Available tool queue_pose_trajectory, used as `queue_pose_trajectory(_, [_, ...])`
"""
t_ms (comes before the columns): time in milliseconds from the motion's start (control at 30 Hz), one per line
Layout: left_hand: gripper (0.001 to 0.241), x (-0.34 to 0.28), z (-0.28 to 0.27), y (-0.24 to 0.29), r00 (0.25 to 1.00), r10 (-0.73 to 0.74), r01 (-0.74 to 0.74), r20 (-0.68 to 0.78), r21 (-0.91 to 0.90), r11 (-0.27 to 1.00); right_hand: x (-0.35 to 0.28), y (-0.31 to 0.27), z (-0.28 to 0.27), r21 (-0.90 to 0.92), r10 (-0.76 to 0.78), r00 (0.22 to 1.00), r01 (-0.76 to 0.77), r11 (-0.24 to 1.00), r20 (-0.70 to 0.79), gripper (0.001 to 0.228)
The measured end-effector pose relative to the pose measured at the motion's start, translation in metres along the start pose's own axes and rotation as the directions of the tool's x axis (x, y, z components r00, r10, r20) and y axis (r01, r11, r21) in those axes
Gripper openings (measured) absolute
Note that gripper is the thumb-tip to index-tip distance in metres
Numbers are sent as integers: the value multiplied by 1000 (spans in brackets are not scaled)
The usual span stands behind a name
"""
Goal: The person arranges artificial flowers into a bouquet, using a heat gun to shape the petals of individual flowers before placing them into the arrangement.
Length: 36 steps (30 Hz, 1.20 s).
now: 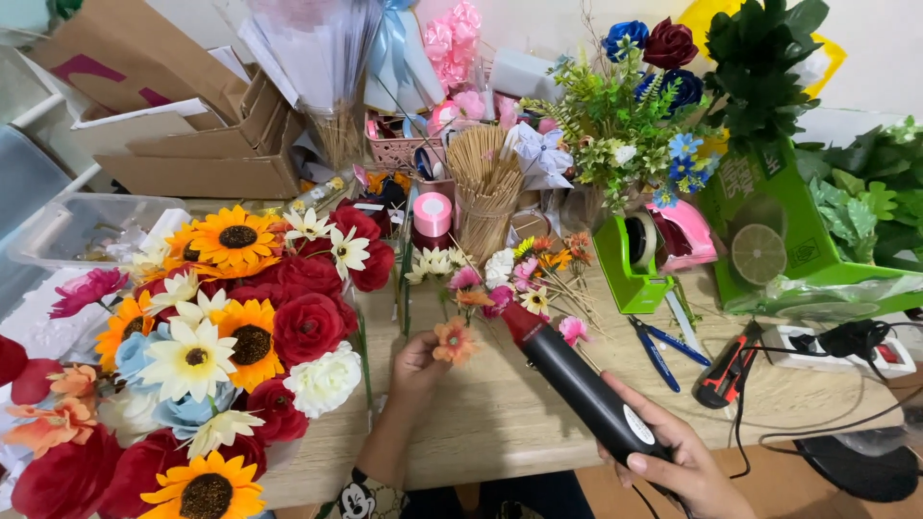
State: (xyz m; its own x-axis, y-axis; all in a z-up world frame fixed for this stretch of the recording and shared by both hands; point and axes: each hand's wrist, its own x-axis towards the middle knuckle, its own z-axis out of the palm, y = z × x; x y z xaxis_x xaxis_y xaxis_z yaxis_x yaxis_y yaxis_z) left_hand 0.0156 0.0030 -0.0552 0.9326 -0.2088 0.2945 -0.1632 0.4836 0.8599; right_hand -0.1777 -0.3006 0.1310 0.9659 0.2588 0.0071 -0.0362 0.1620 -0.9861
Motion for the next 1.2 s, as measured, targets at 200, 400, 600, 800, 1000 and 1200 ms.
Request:
queue_pose_trajectory(200, [31,-1,15,16,995,-50,40,-88,-119,992,-12,11,-11,-20,1,999,-2,1000,-39,87])
queue_pose_trajectory(400, [20,-11,-3,-13,979,-158,154,-130,-41,987,-28,15,-30,-56,113,994,-113,992,0,90])
queue_pose_trajectory(600, [58,-15,50,70,851,-473,473,-231,-59,879,-35,13,-33,-75,133,991,-133,988,-6,86])
queue_pose_trajectory(800, [22,-17,52,58,893,-351,358,-282,-27,933,-39,21,-37,5,152,988,-152,988,4,88])
queue_pose_trajectory(1000, [23,-15,48,41,926,-291,273,-242,-105,956,-42,21,-38,-29,202,979,-202,979,-21,87])
queue_pose_trajectory(1200, [25,-11,58,43,979,-126,116,-160,-65,991,-44,19,-40,-15,200,980,-200,980,-25,91])
